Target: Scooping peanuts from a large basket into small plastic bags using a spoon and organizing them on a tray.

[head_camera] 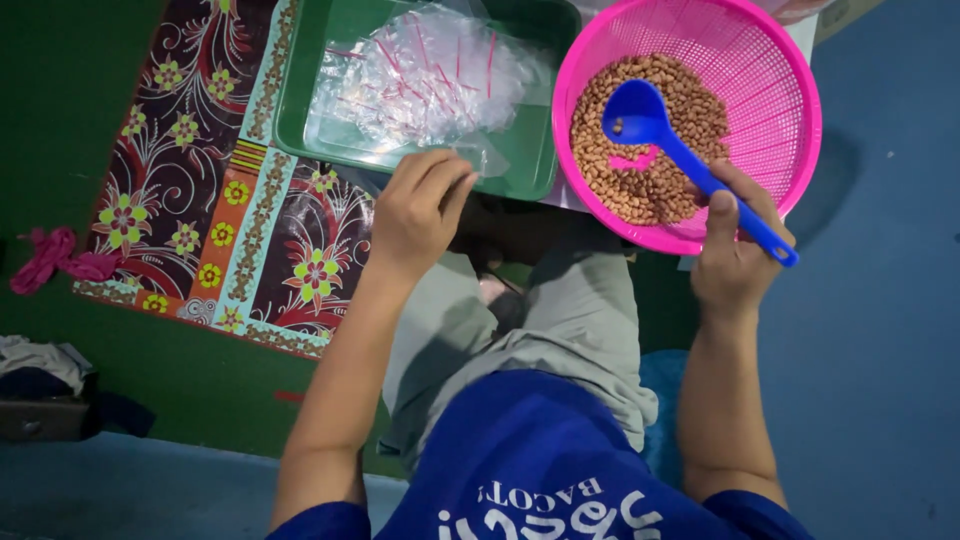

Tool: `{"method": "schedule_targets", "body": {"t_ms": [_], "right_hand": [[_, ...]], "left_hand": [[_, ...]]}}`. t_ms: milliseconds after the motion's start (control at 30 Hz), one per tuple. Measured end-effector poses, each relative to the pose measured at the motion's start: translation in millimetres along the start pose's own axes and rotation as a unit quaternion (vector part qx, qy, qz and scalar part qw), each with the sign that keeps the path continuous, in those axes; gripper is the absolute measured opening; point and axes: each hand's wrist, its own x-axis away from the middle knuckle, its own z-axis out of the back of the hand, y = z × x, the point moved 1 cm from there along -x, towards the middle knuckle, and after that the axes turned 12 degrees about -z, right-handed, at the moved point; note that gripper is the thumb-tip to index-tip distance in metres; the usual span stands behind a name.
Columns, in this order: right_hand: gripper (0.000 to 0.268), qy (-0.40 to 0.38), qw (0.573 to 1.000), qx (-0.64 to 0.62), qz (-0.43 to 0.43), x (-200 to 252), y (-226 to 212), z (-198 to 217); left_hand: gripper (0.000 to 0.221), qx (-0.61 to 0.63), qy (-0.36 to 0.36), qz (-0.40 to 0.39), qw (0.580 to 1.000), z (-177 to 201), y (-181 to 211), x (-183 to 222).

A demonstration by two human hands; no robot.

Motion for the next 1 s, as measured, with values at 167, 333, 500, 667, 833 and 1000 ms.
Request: {"method": "schedule_targets", "body": {"t_ms": [167,333,500,667,833,1000], "right_hand": [[0.032,-0.009,0.997,-0.072,-0.006,2,-4,-19],[0.039,-0.018,0.996,-0.080,0.039,5,-12,-43],[0.024,-0.106,0.975,0.006,0.197,3,-21,-61],[0.028,-0.126,0.964,0.004,0.233,4,-27,-60],[0.045,-0.017,0.974,-0.027,0.224,15,-19,-43],[0.066,0.023,0.978,-0.204,0.036,28,-53,-36]], "left_hand": [[0.021,-0.014,-0.016,-0.012,1.000,-23,-18,1],[0.027,-0.032,-0.033,-0.014,0.999,-39,-27,1],[0.032,-0.040,-0.068,0.004,0.997,-36,-24,-5],[0.033,-0.076,-0.040,-0.028,0.996,-43,-36,8],[0.017,-0.032,-0.005,-0.066,0.997,-22,-23,0],[0.014,-0.040,0.019,-0.090,0.995,-4,-2,1]]}}
